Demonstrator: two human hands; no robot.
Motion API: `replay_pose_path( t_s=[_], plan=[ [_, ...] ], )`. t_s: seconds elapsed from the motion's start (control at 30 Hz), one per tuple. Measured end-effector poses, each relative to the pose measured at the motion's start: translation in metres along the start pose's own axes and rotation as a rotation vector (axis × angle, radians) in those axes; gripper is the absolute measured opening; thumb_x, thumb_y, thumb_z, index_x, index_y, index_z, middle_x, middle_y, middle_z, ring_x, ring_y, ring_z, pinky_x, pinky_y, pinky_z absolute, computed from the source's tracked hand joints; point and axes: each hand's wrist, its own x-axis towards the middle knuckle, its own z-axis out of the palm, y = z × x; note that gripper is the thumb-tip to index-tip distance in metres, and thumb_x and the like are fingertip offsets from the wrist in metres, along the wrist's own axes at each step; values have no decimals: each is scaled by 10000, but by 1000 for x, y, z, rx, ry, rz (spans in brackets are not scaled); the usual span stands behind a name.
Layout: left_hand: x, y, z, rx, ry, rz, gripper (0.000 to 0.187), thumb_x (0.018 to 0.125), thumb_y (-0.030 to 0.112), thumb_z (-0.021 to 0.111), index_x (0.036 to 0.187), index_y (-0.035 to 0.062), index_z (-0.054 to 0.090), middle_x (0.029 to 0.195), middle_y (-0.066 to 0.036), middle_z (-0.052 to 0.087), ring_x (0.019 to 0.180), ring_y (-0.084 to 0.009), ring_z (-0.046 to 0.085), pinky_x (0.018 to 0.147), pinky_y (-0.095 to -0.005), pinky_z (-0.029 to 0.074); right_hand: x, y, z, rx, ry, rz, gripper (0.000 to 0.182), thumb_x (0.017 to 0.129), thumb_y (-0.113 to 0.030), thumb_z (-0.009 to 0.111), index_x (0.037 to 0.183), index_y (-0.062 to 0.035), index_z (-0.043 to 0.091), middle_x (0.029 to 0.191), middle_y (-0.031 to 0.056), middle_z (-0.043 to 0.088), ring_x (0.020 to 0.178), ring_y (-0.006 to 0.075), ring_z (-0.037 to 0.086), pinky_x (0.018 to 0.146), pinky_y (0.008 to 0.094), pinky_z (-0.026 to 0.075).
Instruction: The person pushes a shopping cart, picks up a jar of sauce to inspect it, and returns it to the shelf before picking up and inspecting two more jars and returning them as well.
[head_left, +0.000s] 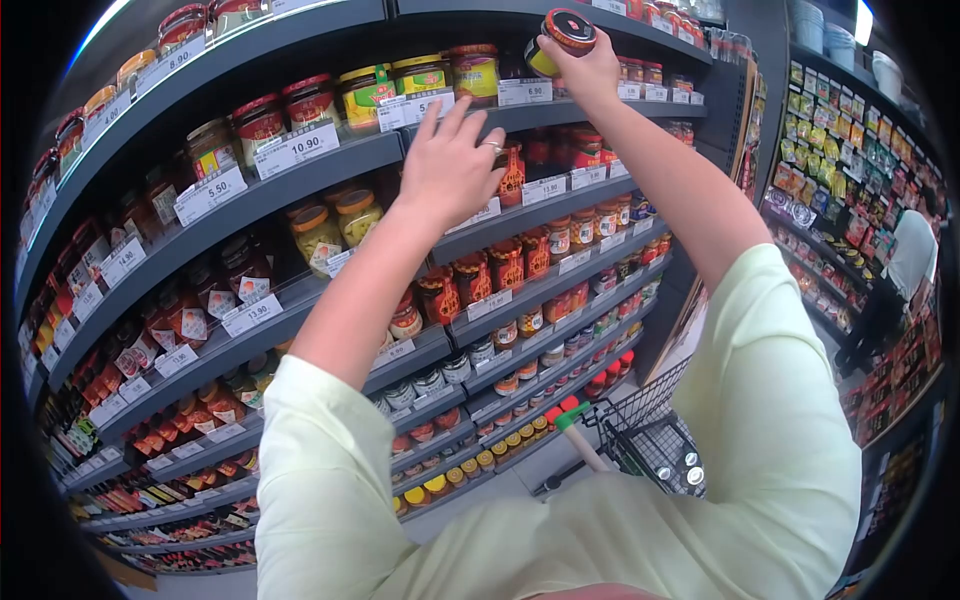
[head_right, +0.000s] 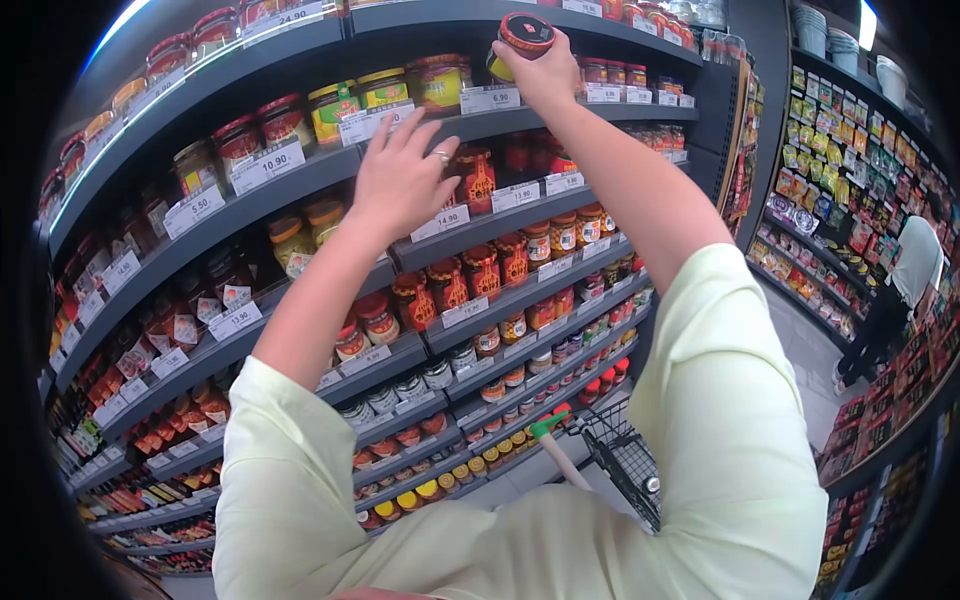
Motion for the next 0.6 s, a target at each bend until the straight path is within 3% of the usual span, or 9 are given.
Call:
replay_pose_path(
  t_s=[0.1,0.17,0.2,0.23,0.27,0.33,0.4,0.47,0.6],
  plan=[
    [-15,-5,-22,-37,-45,27,403,790,307,687,1144,120,653,1160,-85,612,1231,-285,480,1121,-504,263,0,-6,10,-11,31,-60,847,665,-480,818,1258,15,472,1122,177,641,1070,295,621,943,358,463],
    [-35,13,-46,-297,-8,72,353,741,210,732,1066,94,654,1077,-99,624,1136,-290,537,1073,-515,334,8,7,21,-26,28,-109,816,671,-461,826,1238,21,492,1104,166,647,1048,260,628,928,345,475],
    [-49,25,-55,-406,-5,143,319,732,210,720,1011,78,640,910,-79,639,967,-275,593,959,-457,431,9,13,26,-44,27,-152,785,677,-442,835,1218,28,513,1085,154,653,1026,226,635,912,333,487],
    [-68,43,-66,-612,-46,102,308,730,207,724,998,79,641,854,-74,639,842,-263,613,833,-429,478,9,13,28,-42,28,-147,785,677,-442,835,1218,28,513,1085,154,653,1026,226,635,912,333,487],
    [-87,59,-79,-699,-81,128,296,741,208,725,1000,84,649,835,-74,639,775,-252,621,741,-401,497,8,12,28,-50,44,-111,782,676,-445,835,1209,29,514,1087,158,652,1022,227,636,910,333,488],
    [-131,93,-97,-898,-185,111,351,767,243,726,1081,100,658,792,-61,633,744,-256,617,696,-367,510,8,15,30,-75,73,-72,775,675,-454,835,1188,32,517,1092,167,649,1018,236,639,907,336,490],
    [-186,121,-103,-1060,-476,-66,397,836,312,686,1179,118,637,804,-79,629,757,-274,615,702,-372,510,4,20,28,-50,16,-52,790,676,-448,830,1216,19,492,1117,170,641,1049,258,629,923,347,482],
    [-240,147,-111,-1165,-719,-523,416,878,327,648,1232,112,610,934,-126,680,890,-309,654,768,-384,518,0,14,23,-43,-29,-93,805,672,-440,828,1245,6,480,1142,170,636,1079,276,622,945,353,473],
    [-358,191,-130,-928,-935,-1134,431,858,320,669,1225,100,618,1030,-148,688,924,-325,665,802,-401,518,10,21,32,-72,-109,-156,801,655,-465,826,1226,9,525,1146,165,647,1090,270,622,961,349,467]
  ],
)
